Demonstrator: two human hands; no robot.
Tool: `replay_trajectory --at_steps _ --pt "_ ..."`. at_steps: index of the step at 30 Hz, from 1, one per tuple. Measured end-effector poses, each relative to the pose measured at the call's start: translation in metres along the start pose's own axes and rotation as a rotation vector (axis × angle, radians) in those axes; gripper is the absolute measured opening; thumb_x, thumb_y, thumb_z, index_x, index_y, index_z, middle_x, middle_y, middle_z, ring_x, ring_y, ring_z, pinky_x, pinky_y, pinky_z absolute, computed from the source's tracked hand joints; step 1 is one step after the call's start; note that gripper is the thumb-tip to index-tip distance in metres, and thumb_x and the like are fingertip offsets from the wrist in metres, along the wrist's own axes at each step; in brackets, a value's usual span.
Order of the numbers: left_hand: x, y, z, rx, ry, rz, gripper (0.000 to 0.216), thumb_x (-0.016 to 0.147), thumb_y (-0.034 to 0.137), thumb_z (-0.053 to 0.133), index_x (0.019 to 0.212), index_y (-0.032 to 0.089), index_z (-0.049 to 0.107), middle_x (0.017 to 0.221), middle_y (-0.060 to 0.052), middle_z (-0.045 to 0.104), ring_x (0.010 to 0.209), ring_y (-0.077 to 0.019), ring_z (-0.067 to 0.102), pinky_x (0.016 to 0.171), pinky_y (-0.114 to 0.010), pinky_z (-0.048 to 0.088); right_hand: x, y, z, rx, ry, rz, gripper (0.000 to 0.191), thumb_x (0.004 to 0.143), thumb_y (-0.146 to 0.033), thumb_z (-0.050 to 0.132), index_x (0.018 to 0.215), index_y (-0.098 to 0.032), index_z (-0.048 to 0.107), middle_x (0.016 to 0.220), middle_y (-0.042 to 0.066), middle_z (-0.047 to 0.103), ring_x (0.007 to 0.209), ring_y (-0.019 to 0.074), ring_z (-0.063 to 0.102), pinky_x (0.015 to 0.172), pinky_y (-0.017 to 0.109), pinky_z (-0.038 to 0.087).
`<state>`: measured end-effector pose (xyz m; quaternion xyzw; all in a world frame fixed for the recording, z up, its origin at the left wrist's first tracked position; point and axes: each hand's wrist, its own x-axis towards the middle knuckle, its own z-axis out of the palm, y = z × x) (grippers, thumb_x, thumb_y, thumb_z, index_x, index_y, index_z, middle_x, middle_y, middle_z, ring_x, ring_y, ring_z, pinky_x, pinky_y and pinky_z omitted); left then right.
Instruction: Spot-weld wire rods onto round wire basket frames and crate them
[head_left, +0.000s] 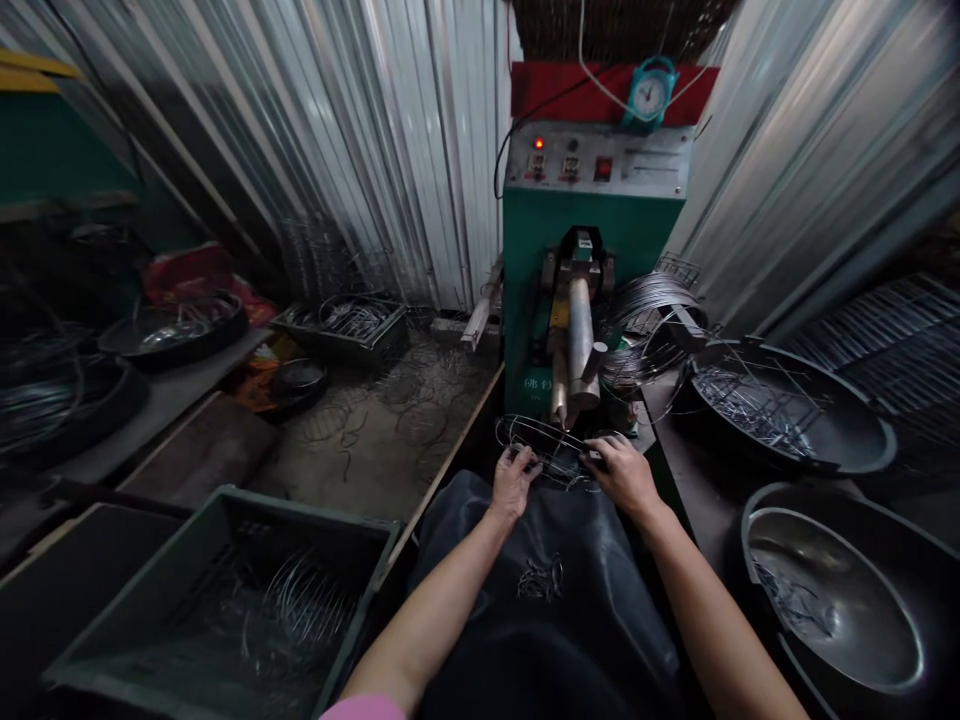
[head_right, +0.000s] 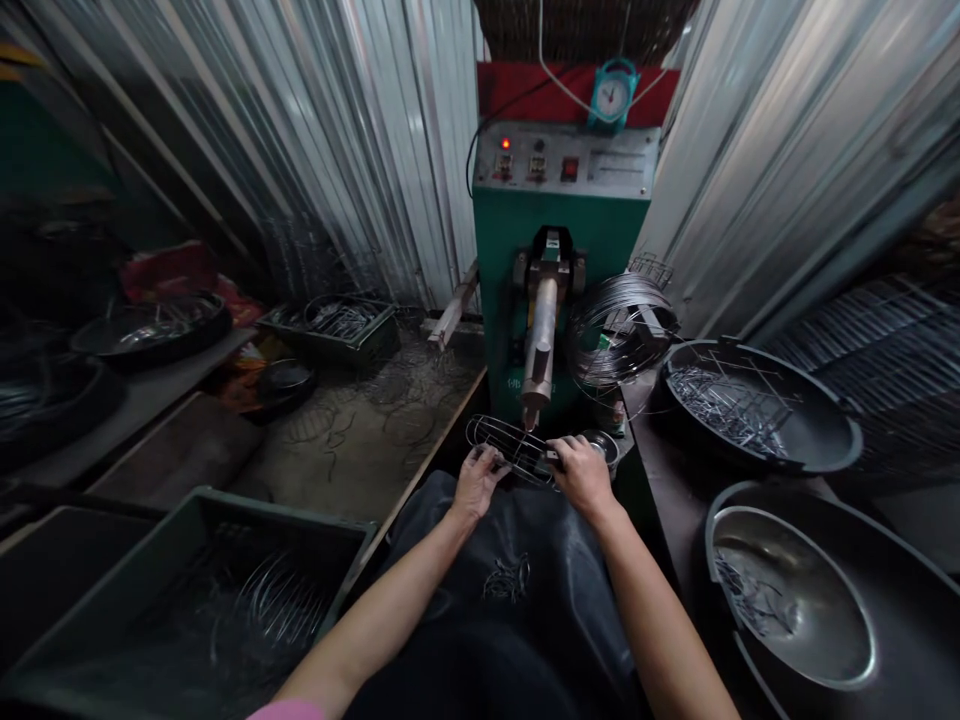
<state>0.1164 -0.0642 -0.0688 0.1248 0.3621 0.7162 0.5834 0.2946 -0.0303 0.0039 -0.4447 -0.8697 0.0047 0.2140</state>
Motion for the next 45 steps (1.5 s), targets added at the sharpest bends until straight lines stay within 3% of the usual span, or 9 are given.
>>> replay_trajectory --at_steps 5,8,12,15,19,26,35,39,45 --pt "-0.008 0.008 0.000 0.173 0.000 0.012 0.038 0.059 0.045 0.073 0.079 0.017 0.057 0.075 0.000 0.058 0.073 -0.0117 0.057 0.073 -0.030 0.046 -0.006 0.001 0.004 0.037 0.021 0.038 0.021 0.085 -0.028 0.051 0.099 -0.019 0.063 0.092 0.008 0.066 0.088 0.0230 0.058 0.074 0.033 0.046" --pt "-0.025 0.028 -0.010 0.555 -0.013 0.001 0.039 0.066 0.053 0.064 0.079 0.016 0.063 0.078 -0.007 0.063 0.074 -0.0168 0.060 0.070 -0.031 0.046 -0.010 0.000 0.001 0.032 -0.007 0.016 0.020 0.084 -0.027 0.051 0.098 -0.018 0.063 0.091 0.009 0.066 0.086 0.0228 0.059 0.072 0.033 0.047" --pt "-0.048 0.070 -0.019 1.203 -0.092 0.427 0.027 0.070 0.041 0.066 0.086 0.019 0.067 0.082 -0.009 0.066 0.078 -0.0219 0.060 0.077 -0.036 0.045 -0.017 -0.011 -0.005 -0.007 -0.062 -0.036 0.022 0.082 -0.021 0.052 0.101 -0.017 0.062 0.094 0.010 0.066 0.087 0.0225 0.058 0.072 0.032 0.047" --pt "-0.051 0.094 -0.007 1.452 -0.302 0.766 0.026 0.077 0.035 0.060 0.098 0.020 0.064 0.101 -0.011 0.063 0.100 -0.0244 0.054 0.092 -0.039 0.038 -0.023 -0.022 -0.008 -0.029 -0.116 -0.073 0.025 0.080 -0.017 0.052 0.103 -0.018 0.062 0.096 0.009 0.066 0.088 0.0217 0.058 0.071 0.031 0.047" --pt "-0.042 0.097 0.012 1.693 -0.673 0.802 0.018 0.080 0.034 0.059 0.093 0.022 0.064 0.098 -0.007 0.064 0.098 -0.0226 0.055 0.103 -0.048 0.023 -0.030 -0.033 -0.012 -0.032 -0.155 -0.097 0.031 0.077 -0.013 0.053 0.106 -0.019 0.061 0.096 0.009 0.066 0.091 0.0216 0.056 0.071 0.030 0.047" --pt "-0.049 0.092 0.007 1.742 -0.838 0.719 0.019 0.085 0.035 0.050 0.080 0.023 0.063 0.082 -0.003 0.065 0.080 -0.0171 0.058 0.107 -0.049 0.011 -0.043 -0.038 -0.018 -0.035 -0.202 -0.120 0.027 0.079 -0.016 0.053 0.105 -0.019 0.062 0.094 0.008 0.066 0.089 0.0217 0.054 0.070 0.029 0.047" --pt "-0.070 0.096 -0.001 1.739 -0.715 0.747 0.018 0.084 0.034 0.052 0.077 0.023 0.064 0.082 -0.003 0.066 0.089 -0.0208 0.055 0.106 -0.056 0.001 -0.042 -0.050 -0.017 -0.049 -0.264 -0.170 0.023 0.080 -0.017 0.055 0.101 -0.018 0.062 0.092 0.009 0.064 0.088 0.0219 0.052 0.066 0.028 0.044" --pt "-0.076 0.097 -0.007 1.823 -0.725 0.732 0.017 0.083 0.034 0.052 0.084 0.023 0.064 0.092 -0.006 0.065 0.093 -0.0228 0.052 0.104 -0.059 0.003 -0.044 -0.054 -0.012 -0.029 -0.286 -0.183 0.018 0.079 -0.017 0.057 0.097 -0.018 0.062 0.088 0.009 0.063 0.086 0.0221 0.052 0.066 0.029 0.042" --pt "-0.079 0.101 -0.022 1.797 -0.883 0.630 0.018 0.074 0.040 0.061 0.074 0.022 0.062 0.077 -0.005 0.062 0.083 -0.0222 0.053 0.105 -0.054 0.012 -0.054 -0.064 -0.007 -0.020 -0.365 -0.255 0.019 0.078 -0.011 0.053 0.094 -0.017 0.061 0.087 0.008 0.062 0.085 0.0214 0.050 0.066 0.028 0.041"
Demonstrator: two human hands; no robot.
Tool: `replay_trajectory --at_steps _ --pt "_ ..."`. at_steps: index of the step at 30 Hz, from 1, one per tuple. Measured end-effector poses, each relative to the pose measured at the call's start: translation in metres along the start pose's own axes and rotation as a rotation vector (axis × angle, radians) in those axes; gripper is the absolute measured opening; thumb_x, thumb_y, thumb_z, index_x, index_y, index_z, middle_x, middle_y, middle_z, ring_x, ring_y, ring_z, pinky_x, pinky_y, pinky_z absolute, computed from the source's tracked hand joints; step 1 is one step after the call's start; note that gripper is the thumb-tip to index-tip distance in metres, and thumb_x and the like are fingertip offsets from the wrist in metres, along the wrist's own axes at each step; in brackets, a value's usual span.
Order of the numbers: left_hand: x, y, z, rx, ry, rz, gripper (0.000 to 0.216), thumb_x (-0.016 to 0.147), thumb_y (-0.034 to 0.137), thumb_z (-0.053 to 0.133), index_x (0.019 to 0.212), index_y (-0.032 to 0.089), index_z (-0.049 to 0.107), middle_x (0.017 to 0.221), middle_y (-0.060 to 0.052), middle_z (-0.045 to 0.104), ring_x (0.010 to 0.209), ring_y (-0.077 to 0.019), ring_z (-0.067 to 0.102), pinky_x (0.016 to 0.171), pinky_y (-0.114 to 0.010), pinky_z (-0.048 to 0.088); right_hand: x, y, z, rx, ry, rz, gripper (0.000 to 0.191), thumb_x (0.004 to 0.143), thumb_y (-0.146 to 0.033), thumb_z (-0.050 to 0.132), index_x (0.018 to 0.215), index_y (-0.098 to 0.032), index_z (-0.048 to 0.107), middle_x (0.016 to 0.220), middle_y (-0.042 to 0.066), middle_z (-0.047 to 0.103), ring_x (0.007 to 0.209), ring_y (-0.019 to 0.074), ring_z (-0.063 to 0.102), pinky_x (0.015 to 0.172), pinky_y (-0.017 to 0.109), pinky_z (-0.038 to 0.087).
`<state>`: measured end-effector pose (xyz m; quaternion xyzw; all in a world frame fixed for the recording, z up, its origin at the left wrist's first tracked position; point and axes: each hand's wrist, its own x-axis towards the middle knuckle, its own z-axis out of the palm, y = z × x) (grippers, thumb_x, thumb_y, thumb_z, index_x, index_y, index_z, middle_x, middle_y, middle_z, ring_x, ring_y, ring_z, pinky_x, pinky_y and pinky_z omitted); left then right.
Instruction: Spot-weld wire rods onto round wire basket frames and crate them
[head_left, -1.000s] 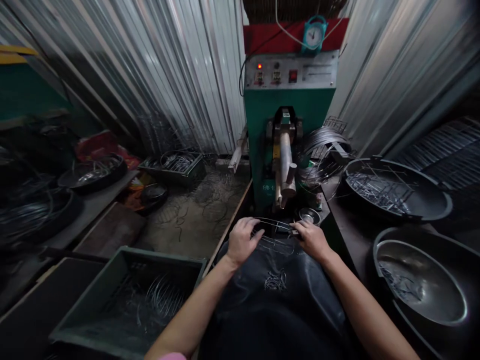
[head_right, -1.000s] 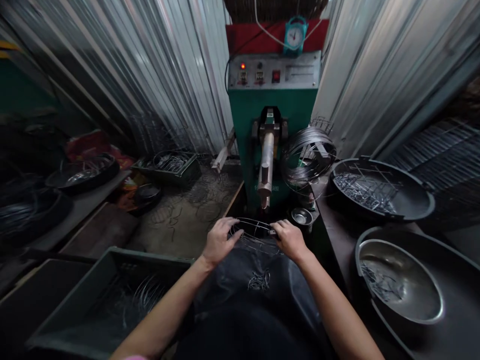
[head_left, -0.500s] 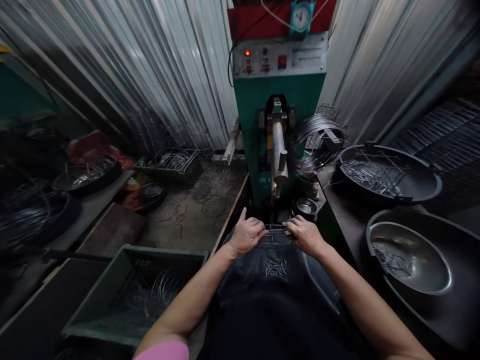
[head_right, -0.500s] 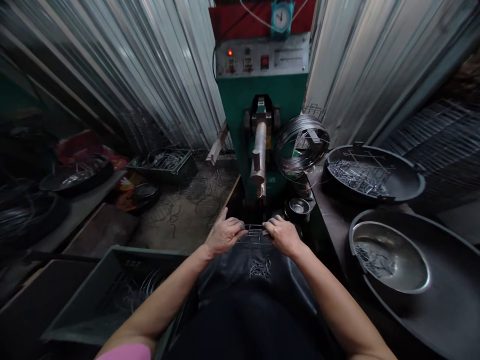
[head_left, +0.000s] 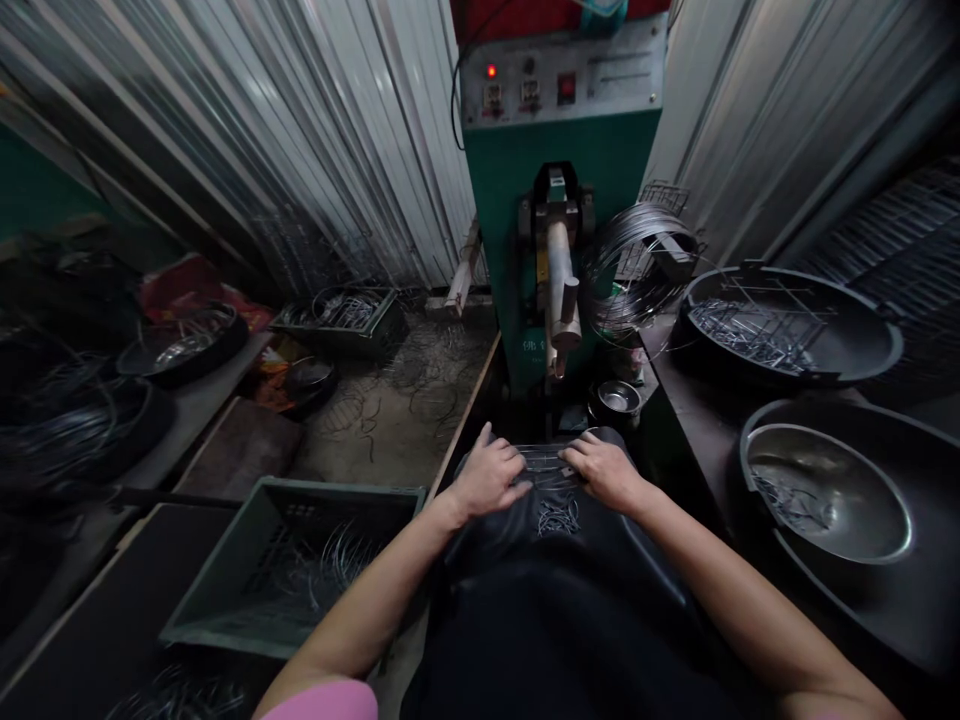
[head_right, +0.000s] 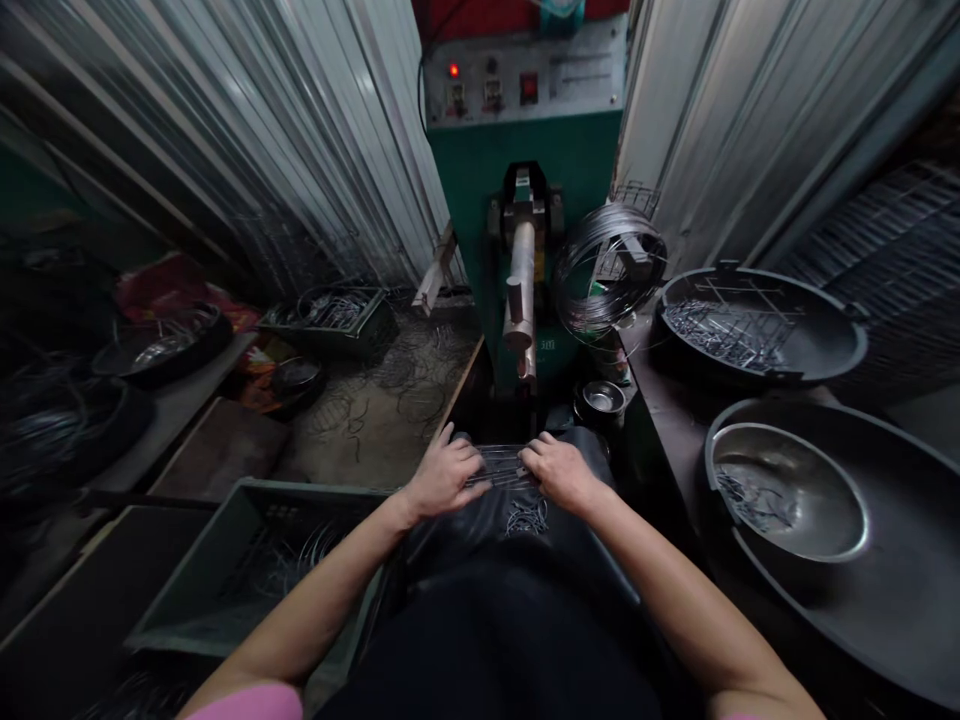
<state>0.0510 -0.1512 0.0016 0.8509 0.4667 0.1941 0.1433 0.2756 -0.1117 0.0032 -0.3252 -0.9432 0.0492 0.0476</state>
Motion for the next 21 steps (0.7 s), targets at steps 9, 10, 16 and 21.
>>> replay_trajectory --at_steps 9,10,16,21 --pt "-0.006 -0.002 0.009 -0.106 0.076 -0.056 0.018 0.076 0.040 0.060 0.076 0.022 0.063 0.080 -0.005 0.064 0.084 -0.0210 0.055 0.103 -0.048 0.019 -0.004 -0.001 0.003 -0.010 0.005 0.011 0.017 0.081 -0.015 0.052 0.095 -0.016 0.061 0.088 0.009 0.062 0.085 0.0215 0.049 0.066 0.028 0.040" --pt "-0.007 -0.002 0.009 -0.114 0.080 -0.054 0.015 0.079 0.037 0.058 0.078 0.022 0.063 0.081 -0.004 0.064 0.085 -0.0205 0.055 0.104 -0.048 0.019 -0.004 0.000 0.003 -0.004 0.005 0.013 0.017 0.081 -0.016 0.053 0.096 -0.017 0.061 0.089 0.009 0.062 0.086 0.0215 0.050 0.066 0.028 0.041" --pt "-0.004 -0.005 0.011 -0.069 0.147 -0.115 0.013 0.084 0.030 0.053 0.080 0.022 0.063 0.087 -0.003 0.066 0.089 -0.0193 0.057 0.104 -0.049 0.018 -0.003 0.003 0.005 0.030 0.054 0.052 0.020 0.081 -0.018 0.054 0.100 -0.018 0.061 0.092 0.008 0.063 0.088 0.0212 0.052 0.068 0.028 0.043" --pt "0.019 -0.005 0.016 -0.010 0.254 -0.137 0.014 0.085 0.030 0.051 0.083 0.021 0.062 0.086 -0.003 0.066 0.088 -0.0183 0.057 0.105 -0.051 0.015 -0.001 0.019 0.006 0.067 0.125 0.149 0.020 0.079 -0.016 0.056 0.098 -0.019 0.060 0.093 0.006 0.064 0.089 0.0207 0.054 0.072 0.028 0.044"
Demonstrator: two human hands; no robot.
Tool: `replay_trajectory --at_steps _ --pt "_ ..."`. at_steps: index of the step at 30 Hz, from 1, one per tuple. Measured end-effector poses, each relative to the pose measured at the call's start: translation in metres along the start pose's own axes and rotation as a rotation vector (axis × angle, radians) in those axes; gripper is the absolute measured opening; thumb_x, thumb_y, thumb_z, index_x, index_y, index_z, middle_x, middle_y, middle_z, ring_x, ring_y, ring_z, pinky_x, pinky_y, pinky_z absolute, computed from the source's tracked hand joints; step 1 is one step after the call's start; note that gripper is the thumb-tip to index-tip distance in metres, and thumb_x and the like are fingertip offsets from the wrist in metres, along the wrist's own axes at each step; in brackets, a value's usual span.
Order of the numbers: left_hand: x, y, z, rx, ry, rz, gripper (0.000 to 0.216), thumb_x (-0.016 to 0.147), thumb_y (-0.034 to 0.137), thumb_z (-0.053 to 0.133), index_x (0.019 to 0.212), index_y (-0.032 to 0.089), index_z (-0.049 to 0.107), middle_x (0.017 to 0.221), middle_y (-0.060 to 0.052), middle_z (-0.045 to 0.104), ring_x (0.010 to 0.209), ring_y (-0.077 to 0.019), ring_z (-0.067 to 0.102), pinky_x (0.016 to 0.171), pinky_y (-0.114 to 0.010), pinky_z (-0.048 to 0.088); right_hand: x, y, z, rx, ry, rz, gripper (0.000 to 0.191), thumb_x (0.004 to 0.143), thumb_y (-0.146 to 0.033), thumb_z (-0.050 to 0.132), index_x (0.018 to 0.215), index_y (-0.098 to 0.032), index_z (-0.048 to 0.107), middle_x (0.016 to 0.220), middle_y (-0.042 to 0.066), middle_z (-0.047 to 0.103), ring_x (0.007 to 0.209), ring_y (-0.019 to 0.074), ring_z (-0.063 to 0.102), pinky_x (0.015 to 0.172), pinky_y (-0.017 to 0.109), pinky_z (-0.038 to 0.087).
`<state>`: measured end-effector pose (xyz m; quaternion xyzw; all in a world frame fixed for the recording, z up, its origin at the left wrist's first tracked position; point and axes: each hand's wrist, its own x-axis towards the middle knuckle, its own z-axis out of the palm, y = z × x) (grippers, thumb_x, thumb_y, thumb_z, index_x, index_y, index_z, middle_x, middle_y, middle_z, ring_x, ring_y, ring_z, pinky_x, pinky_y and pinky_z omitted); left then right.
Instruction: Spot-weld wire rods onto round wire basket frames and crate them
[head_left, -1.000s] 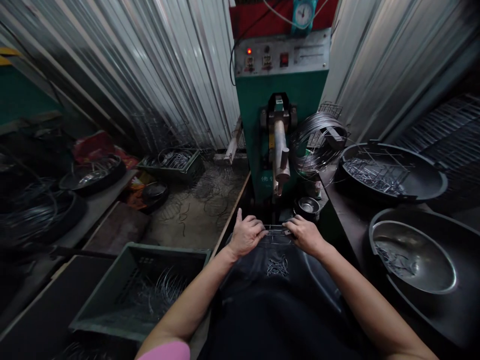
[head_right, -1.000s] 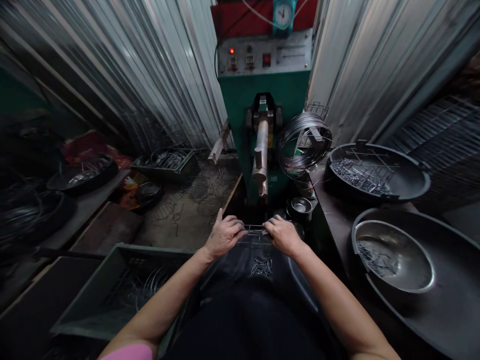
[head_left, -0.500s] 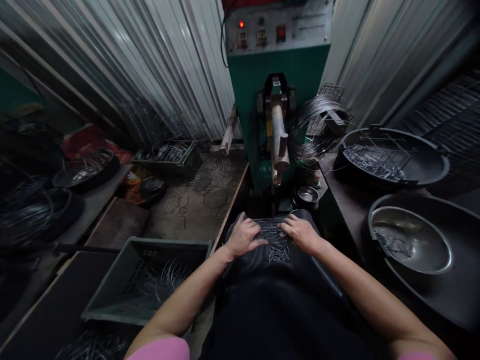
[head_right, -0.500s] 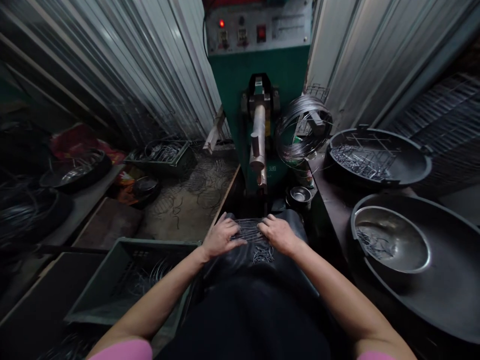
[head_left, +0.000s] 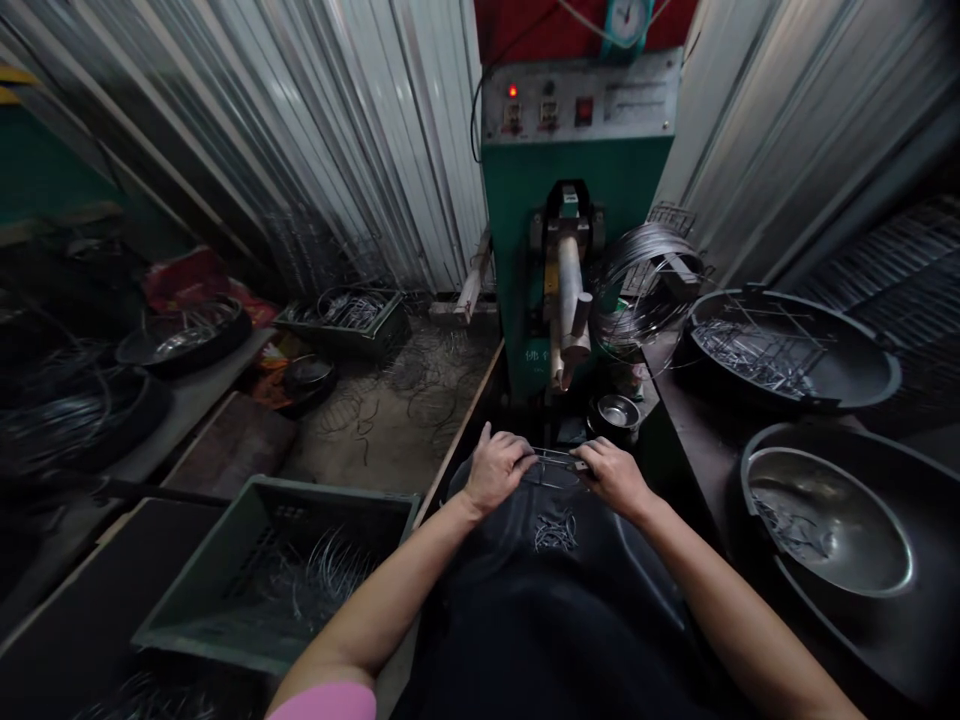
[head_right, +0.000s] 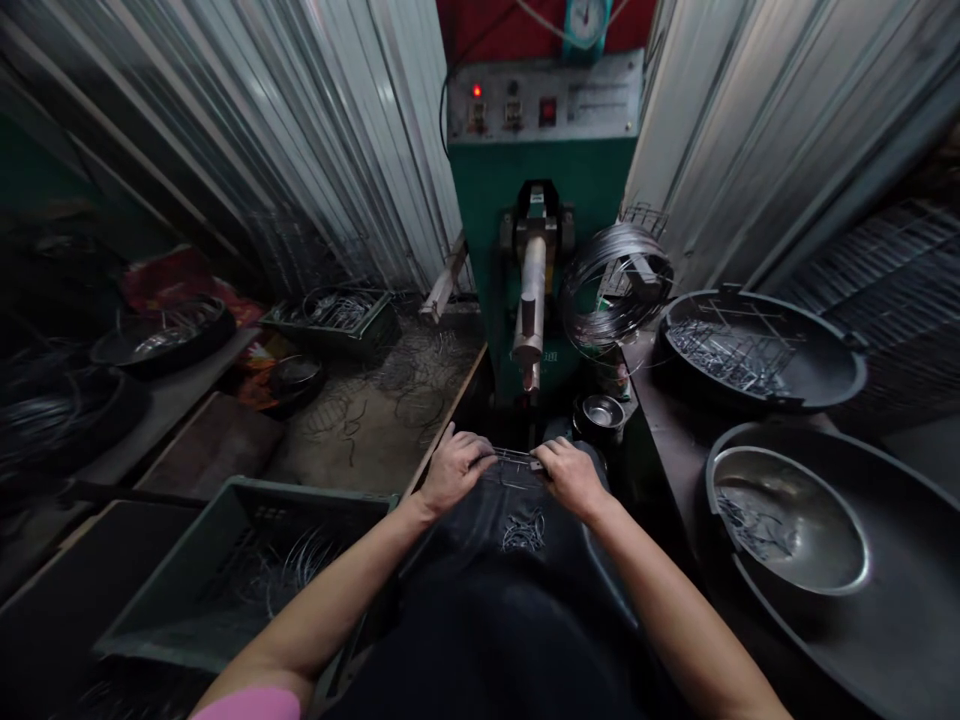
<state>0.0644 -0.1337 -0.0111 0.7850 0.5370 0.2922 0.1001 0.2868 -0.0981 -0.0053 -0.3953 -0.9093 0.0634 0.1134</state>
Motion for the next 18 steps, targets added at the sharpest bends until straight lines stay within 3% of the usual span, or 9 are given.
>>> replay_trajectory --at_steps 3,6,8,12,18 --pt "0.013 0.000 0.000 0.049 -0.039 0.109 0.019 0.086 0.034 0.050 0.094 0.021 0.062 0.095 -0.004 0.065 0.094 -0.0194 0.055 0.106 -0.054 0.012 0.003 0.013 0.000 0.031 0.055 0.050 0.015 0.081 -0.019 0.055 0.095 -0.019 0.060 0.091 0.006 0.064 0.086 0.0198 0.057 0.071 0.028 0.045" --pt "0.022 -0.003 -0.003 0.119 -0.097 0.232 0.045 0.075 0.046 0.061 0.111 0.019 0.056 0.113 -0.010 0.059 0.108 -0.0259 0.049 0.105 -0.059 0.005 0.006 0.023 0.002 0.062 0.109 0.078 0.013 0.083 -0.023 0.054 0.094 -0.018 0.060 0.088 0.007 0.065 0.084 0.0195 0.058 0.071 0.028 0.045" --pt "0.027 -0.006 -0.003 0.177 -0.103 0.269 0.055 0.070 0.044 0.067 0.117 0.018 0.052 0.118 -0.012 0.056 0.113 -0.0286 0.045 0.104 -0.061 0.000 0.009 0.027 0.002 0.074 0.136 0.086 0.013 0.083 -0.024 0.055 0.093 -0.018 0.060 0.088 0.007 0.065 0.083 0.0196 0.059 0.071 0.028 0.045" --pt "0.045 -0.014 -0.006 0.199 -0.109 0.270 0.047 0.072 0.029 0.066 0.116 0.020 0.052 0.118 -0.012 0.056 0.113 -0.0286 0.045 0.104 -0.062 -0.003 0.022 0.032 -0.003 0.057 0.173 0.101 0.013 0.082 -0.026 0.057 0.093 -0.019 0.060 0.087 0.006 0.066 0.081 0.0197 0.060 0.070 0.028 0.044" --pt "0.083 -0.021 -0.012 0.093 -0.084 0.232 0.049 0.067 0.025 0.069 0.113 0.022 0.055 0.118 -0.011 0.056 0.114 -0.0303 0.043 0.103 -0.061 -0.009 0.048 0.047 -0.019 0.005 0.208 0.148 0.015 0.084 -0.029 0.054 0.092 -0.018 0.061 0.086 0.007 0.066 0.081 0.0193 0.060 0.070 0.027 0.043"
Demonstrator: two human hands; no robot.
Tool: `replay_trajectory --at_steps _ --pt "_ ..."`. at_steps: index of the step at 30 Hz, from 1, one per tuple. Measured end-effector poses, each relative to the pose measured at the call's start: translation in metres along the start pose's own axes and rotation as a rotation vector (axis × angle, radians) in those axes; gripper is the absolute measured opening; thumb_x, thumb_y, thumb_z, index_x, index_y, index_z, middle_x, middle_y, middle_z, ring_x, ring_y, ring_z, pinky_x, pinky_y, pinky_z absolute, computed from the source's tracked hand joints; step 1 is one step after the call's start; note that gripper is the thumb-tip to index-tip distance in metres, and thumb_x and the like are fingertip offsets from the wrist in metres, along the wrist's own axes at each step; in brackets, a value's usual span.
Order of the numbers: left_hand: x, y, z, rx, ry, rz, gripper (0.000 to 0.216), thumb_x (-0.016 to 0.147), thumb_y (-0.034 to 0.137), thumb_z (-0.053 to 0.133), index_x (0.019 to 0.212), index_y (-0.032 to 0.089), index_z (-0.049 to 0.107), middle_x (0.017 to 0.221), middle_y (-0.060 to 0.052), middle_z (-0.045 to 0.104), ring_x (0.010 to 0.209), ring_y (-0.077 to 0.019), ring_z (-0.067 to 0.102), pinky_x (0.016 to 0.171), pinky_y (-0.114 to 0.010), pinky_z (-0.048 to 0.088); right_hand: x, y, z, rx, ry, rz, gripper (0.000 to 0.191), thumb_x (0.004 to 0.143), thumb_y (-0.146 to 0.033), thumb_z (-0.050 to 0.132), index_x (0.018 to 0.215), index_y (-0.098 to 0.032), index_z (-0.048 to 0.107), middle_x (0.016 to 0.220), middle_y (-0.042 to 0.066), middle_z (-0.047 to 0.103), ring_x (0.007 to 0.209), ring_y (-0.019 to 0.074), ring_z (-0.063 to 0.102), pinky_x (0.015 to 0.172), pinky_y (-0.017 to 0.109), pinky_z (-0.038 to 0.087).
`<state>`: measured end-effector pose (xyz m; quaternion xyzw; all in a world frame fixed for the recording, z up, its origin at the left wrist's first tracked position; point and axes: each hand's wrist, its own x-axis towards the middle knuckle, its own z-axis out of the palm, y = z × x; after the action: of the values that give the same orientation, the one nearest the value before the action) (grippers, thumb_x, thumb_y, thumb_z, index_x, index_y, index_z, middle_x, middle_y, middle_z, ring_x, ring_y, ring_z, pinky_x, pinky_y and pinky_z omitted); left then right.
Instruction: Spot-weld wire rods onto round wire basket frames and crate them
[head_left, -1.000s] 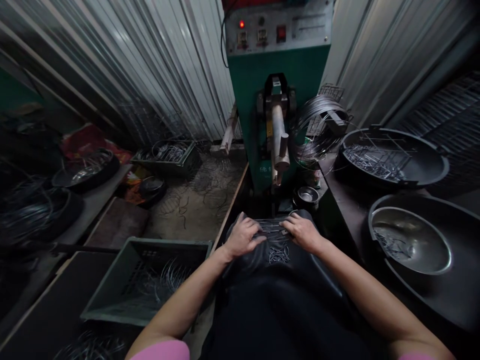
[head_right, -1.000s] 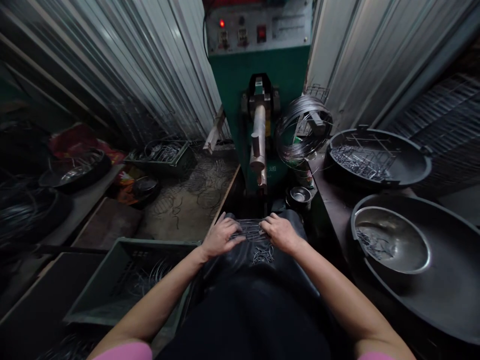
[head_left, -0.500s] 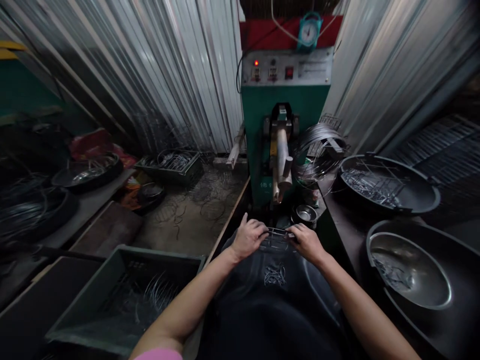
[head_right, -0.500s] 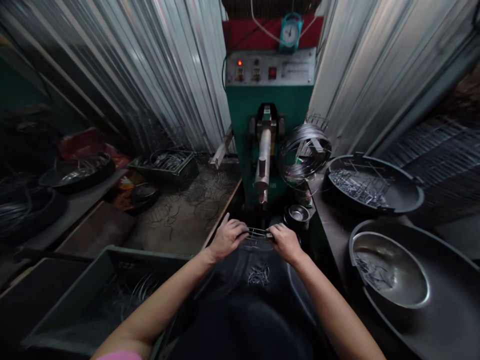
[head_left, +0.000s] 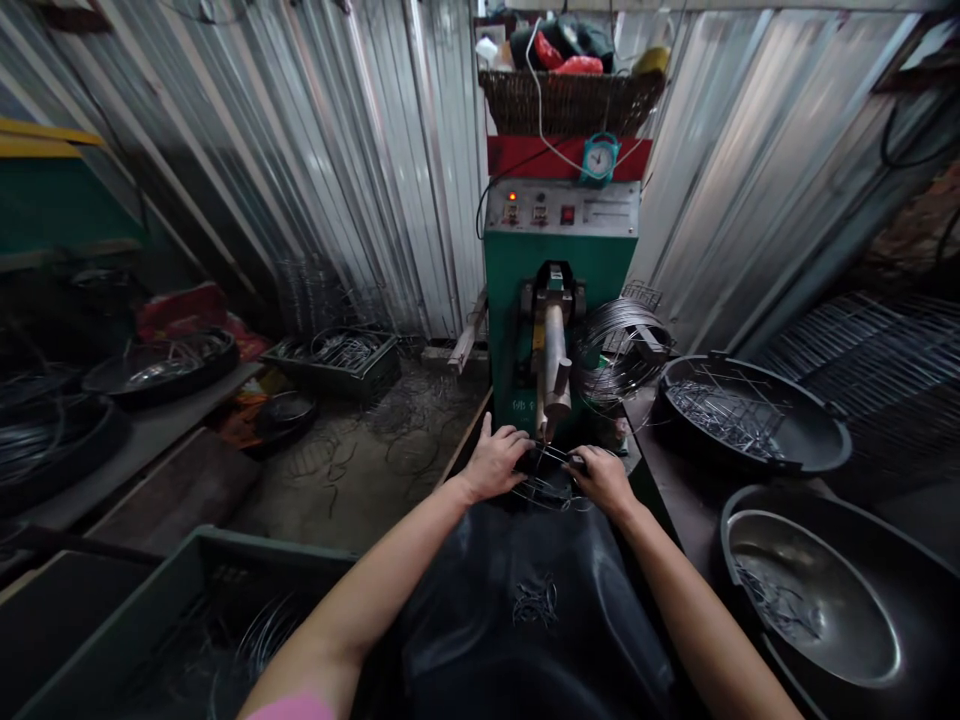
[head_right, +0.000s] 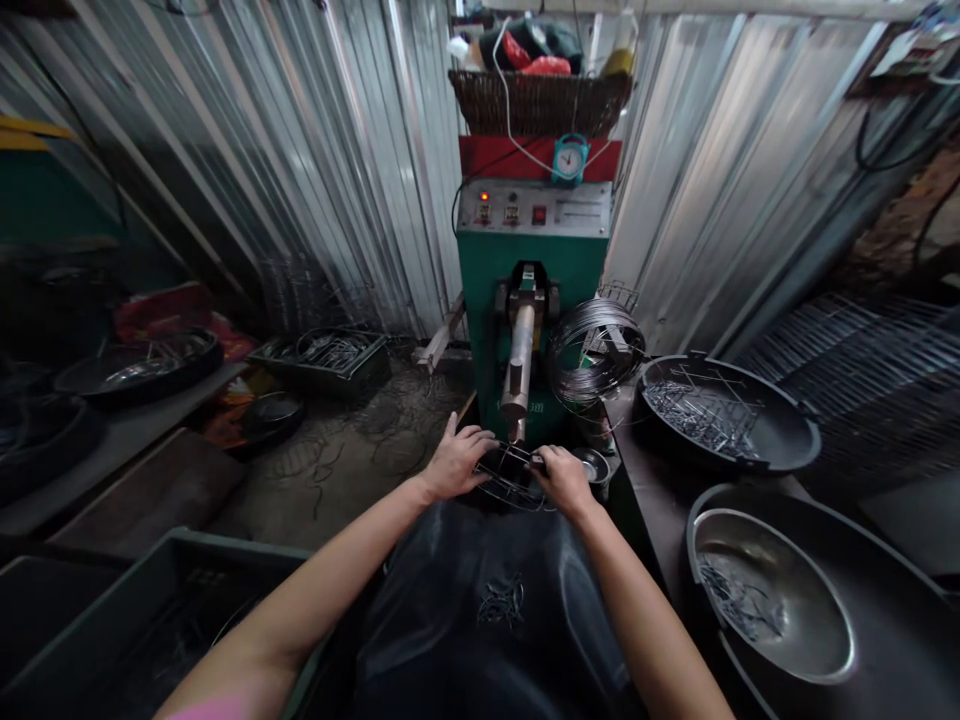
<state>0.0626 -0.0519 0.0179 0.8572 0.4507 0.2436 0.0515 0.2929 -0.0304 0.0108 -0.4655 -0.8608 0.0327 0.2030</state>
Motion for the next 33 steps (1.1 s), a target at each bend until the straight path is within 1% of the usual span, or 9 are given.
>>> replay_trajectory --at_steps 4,12,16,19,22,25,29,33 --pt "0.013 -0.007 0.003 0.008 -0.015 -0.004 0.050 0.066 0.023 0.069 0.114 0.022 0.054 0.119 -0.011 0.055 0.114 -0.0302 0.043 0.103 -0.061 -0.007 0.010 0.006 -0.001 -0.013 0.003 0.044 0.016 0.083 -0.031 0.056 0.092 -0.019 0.062 0.086 0.006 0.066 0.082 0.0187 0.060 0.069 0.026 0.042" --pt "0.019 -0.015 0.003 0.039 -0.052 0.025 0.052 0.066 0.024 0.071 0.115 0.022 0.052 0.120 -0.009 0.056 0.114 -0.0281 0.044 0.103 -0.063 0.002 0.010 0.007 -0.001 -0.012 -0.017 0.084 0.017 0.081 -0.034 0.059 0.089 -0.019 0.062 0.085 0.005 0.067 0.079 0.0184 0.061 0.065 0.024 0.040" --pt "0.019 -0.015 0.003 0.050 -0.031 0.034 0.045 0.068 0.025 0.069 0.111 0.022 0.054 0.118 -0.008 0.058 0.112 -0.0261 0.047 0.105 -0.060 0.004 0.009 0.002 -0.001 0.054 0.019 0.092 0.013 0.081 -0.032 0.058 0.083 -0.019 0.062 0.080 0.004 0.067 0.074 0.0168 0.061 0.063 0.023 0.039" --pt "0.020 -0.018 0.004 0.073 -0.027 0.057 0.045 0.069 0.026 0.069 0.111 0.022 0.054 0.119 -0.009 0.058 0.112 -0.0261 0.047 0.105 -0.060 0.004 0.007 -0.003 0.001 0.051 0.047 0.114 0.013 0.082 -0.031 0.057 0.081 -0.019 0.062 0.078 0.004 0.066 0.074 0.0168 0.061 0.063 0.023 0.039" --pt "0.024 -0.025 0.002 0.093 -0.058 0.118 0.049 0.068 0.026 0.070 0.113 0.021 0.053 0.120 -0.009 0.057 0.114 -0.0263 0.046 0.105 -0.060 0.004 0.004 -0.006 0.004 0.032 0.048 0.156 0.015 0.082 -0.033 0.057 0.082 -0.019 0.062 0.079 0.005 0.066 0.074 0.0172 0.061 0.063 0.024 0.038" --pt "0.029 -0.031 0.000 0.082 -0.092 0.169 0.049 0.067 0.023 0.070 0.113 0.020 0.053 0.123 -0.009 0.055 0.117 -0.0255 0.043 0.106 -0.057 0.008 0.002 -0.008 0.007 0.034 0.028 0.180 0.015 0.082 -0.033 0.056 0.083 -0.019 0.062 0.081 0.005 0.066 0.075 0.0173 0.061 0.062 0.024 0.038" --pt "0.034 -0.034 -0.002 0.001 -0.153 0.153 0.051 0.067 0.020 0.069 0.114 0.022 0.052 0.125 -0.009 0.053 0.120 -0.0251 0.041 0.105 -0.055 0.015 0.001 -0.011 0.005 0.016 0.023 0.201 0.016 0.083 -0.033 0.054 0.081 -0.019 0.062 0.081 0.005 0.067 0.074 0.0180 0.061 0.061 0.024 0.037" --pt "0.036 -0.036 -0.001 -0.060 -0.179 0.138 0.051 0.067 0.018 0.067 0.115 0.024 0.051 0.127 -0.010 0.052 0.122 -0.0241 0.040 0.105 -0.055 0.013 0.001 -0.018 0.001 0.000 0.019 0.224 0.017 0.083 -0.035 0.054 0.079 -0.020 0.061 0.080 0.006 0.067 0.073 0.0185 0.062 0.060 0.025 0.037"
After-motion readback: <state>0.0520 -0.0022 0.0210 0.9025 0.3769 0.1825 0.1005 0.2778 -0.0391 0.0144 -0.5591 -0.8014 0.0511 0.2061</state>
